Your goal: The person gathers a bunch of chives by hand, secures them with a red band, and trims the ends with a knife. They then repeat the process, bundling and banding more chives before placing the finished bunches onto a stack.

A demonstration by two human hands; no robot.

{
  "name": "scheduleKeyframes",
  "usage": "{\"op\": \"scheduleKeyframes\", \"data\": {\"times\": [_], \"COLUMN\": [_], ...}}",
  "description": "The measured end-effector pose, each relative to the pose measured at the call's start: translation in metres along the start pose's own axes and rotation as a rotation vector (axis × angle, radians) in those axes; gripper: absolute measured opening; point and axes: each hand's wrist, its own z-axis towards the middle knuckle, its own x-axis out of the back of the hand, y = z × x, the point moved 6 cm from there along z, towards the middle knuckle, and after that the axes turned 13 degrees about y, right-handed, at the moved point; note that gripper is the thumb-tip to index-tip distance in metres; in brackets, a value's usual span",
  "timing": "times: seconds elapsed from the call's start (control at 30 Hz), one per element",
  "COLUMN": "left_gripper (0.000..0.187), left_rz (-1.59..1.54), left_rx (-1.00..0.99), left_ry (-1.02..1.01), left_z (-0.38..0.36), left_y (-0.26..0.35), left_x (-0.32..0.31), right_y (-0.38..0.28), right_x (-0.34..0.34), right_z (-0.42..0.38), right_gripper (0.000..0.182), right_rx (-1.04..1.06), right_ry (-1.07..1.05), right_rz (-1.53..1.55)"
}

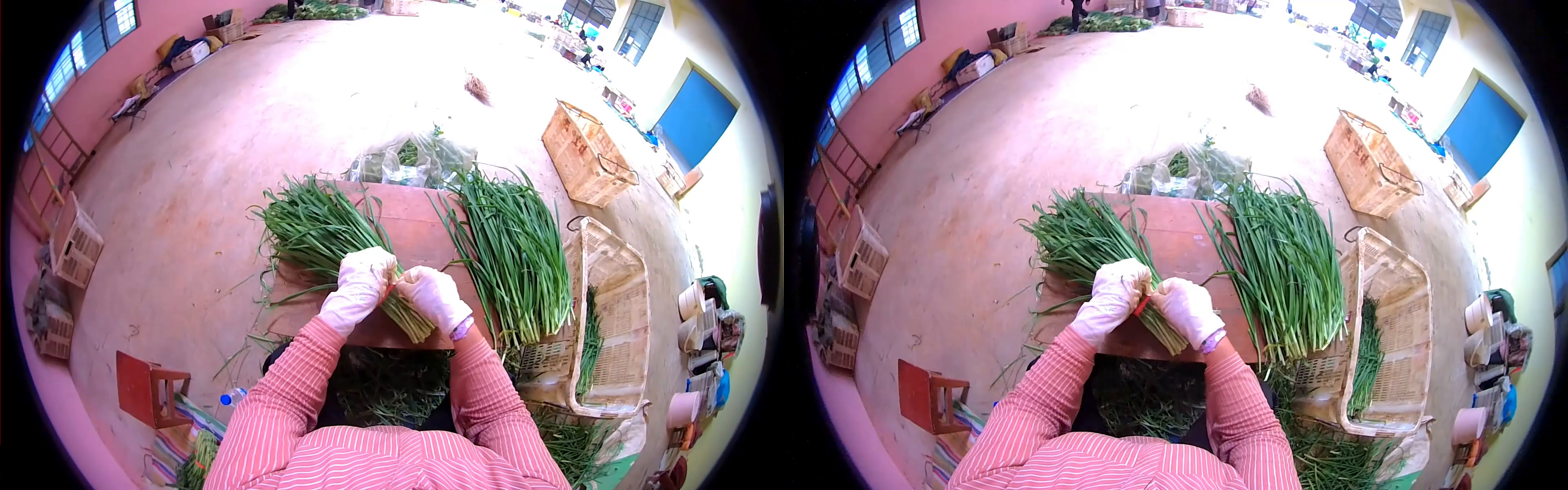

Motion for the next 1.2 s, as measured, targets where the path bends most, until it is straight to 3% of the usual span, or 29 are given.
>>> {"op": "scheduleKeyframes", "data": {"times": [0.07, 0.1, 0.17, 0.23, 0.3, 0.33, 0.37, 0.4, 0.43, 0.5, 0.53, 0.6, 0.63, 0.67, 0.7, 0.73, 0.77, 0.83, 0.87, 0.9, 0.97, 1.0, 1.2], "left_gripper": [0.015, 0.015, 0.015, 0.015, 0.012, 0.012, 0.01, 0.009, 0.009, 0.011, 0.015, 0.019, 0.021, 0.021, 0.022, 0.023, 0.023, 0.05, 0.052, 0.047, 0.044, 0.044, 0.044], "left_rz": [-0.005, -0.006, -0.068, -0.042, -0.065, -0.063, -0.088, -0.114, -0.114, -0.033, -0.001, -0.01, 0.006, 0.008, -0.106, -0.222, -0.822, -0.567, -0.392, -0.163, -0.017, -0.019, -0.006], "left_rx": [-0.142, -0.142, -0.335, -0.342, -0.306, -0.308, -0.17, -0.031, -0.03, 0.1, 0.265, 0.405, 0.465, 0.463, 0.462, 0.46, 0.482, 0.463, 0.417, 0.348, 0.258, 0.26, 0.343], "left_ry": [0.117, 0.118, 0.254, 0.208, 0.033, 0.033, 0.051, 0.07, 0.073, 0.202, 0.045, -0.063, -0.134, -0.132, -0.239, -0.346, -0.491, -0.57, -0.564, -0.525, -0.412, -0.411, -0.415], "left_z": [0.005, 0.006, 0.006, 0.006, 0.007, 0.008, 0.009, 0.009, 0.008, 0.008, 0.008, 0.003, 0.0, -0.001, -0.004, -0.007, -0.011, -0.018, -0.018, -0.014, -0.014, -0.015, -0.017], "left_y": [0.006, 0.001, 0.007, 0.004, 0.004, 0.005, 0.0, -0.006, -0.007, -0.02, -0.021, -0.024, -0.026, -0.035, -0.047, -0.046, -0.029, -0.023, -0.019, -0.011, -0.003, -0.003, -0.001], "left_x": [0.0, -0.008, -0.012, -0.016, -0.017, -0.017, -0.017, -0.016, -0.015, -0.004, 0.004, 0.013, 0.014, 0.006, -0.02, -0.031, -0.044, -0.044, -0.038, -0.033, -0.021, -0.021, -0.015], "right_y": [0.0, 0.001, 0.003, 0.007, 0.004, -0.002, -0.006, 0.018, 0.011, 0.002, 0.002, 0.009, 0.01, 0.006, 0.002, 0.001, 0.001, 0.001, 0.002, 0.009, 0.007, 0.008, 0.017], "right_x": [-0.018, -0.027, -0.036, -0.033, -0.023, -0.015, -0.012, -0.017, 0.001, 0.008, 0.003, -0.022, -0.02, -0.014, -0.011, -0.011, -0.009, -0.003, -0.003, -0.005, -0.004, -0.005, -0.009], "right_z": [-0.001, 0.001, 0.001, -0.003, -0.002, 0.0, 0.0, 0.005, 0.005, 0.005, 0.009, 0.02, 0.018, 0.014, 0.011, 0.013, 0.013, 0.012, 0.012, 0.013, 0.015, 0.017, 0.02], "right_gripper": [0.027, 0.026, 0.026, 0.026, 0.026, 0.025, 0.025, 0.025, 0.023, 0.019, 0.019, 0.022, 0.022, 0.024, 0.027, 0.028, 0.028, 0.024, 0.022, 0.022, 0.027, 0.035, 0.037], "right_rx": [-0.022, -0.007, -0.04, -0.044, -0.04, 0.041, 0.122, 0.118, 0.019, 0.369, 0.369, 0.036, 0.037, 0.221, 0.4, 0.444, 0.447, 0.38, 0.496, 0.498, 0.409, 0.303, 0.325], "right_ry": [-0.072, -0.038, 0.008, -0.063, -0.127, -0.155, -0.184, -0.009, 0.109, 0.302, 0.306, 0.054, 0.056, 0.115, 0.172, 0.16, 0.16, 0.132, 0.247, 0.246, 0.138, 0.052, 0.144], "right_rz": [0.03, -0.072, -0.147, -0.07, 0.009, -0.016, -0.04, 0.048, 0.066, 0.204, 0.203, 0.579, 0.58, 0.324, 0.062, -0.043, -0.043, 0.025, -0.009, -0.009, -0.016, 0.001, -0.142]}}
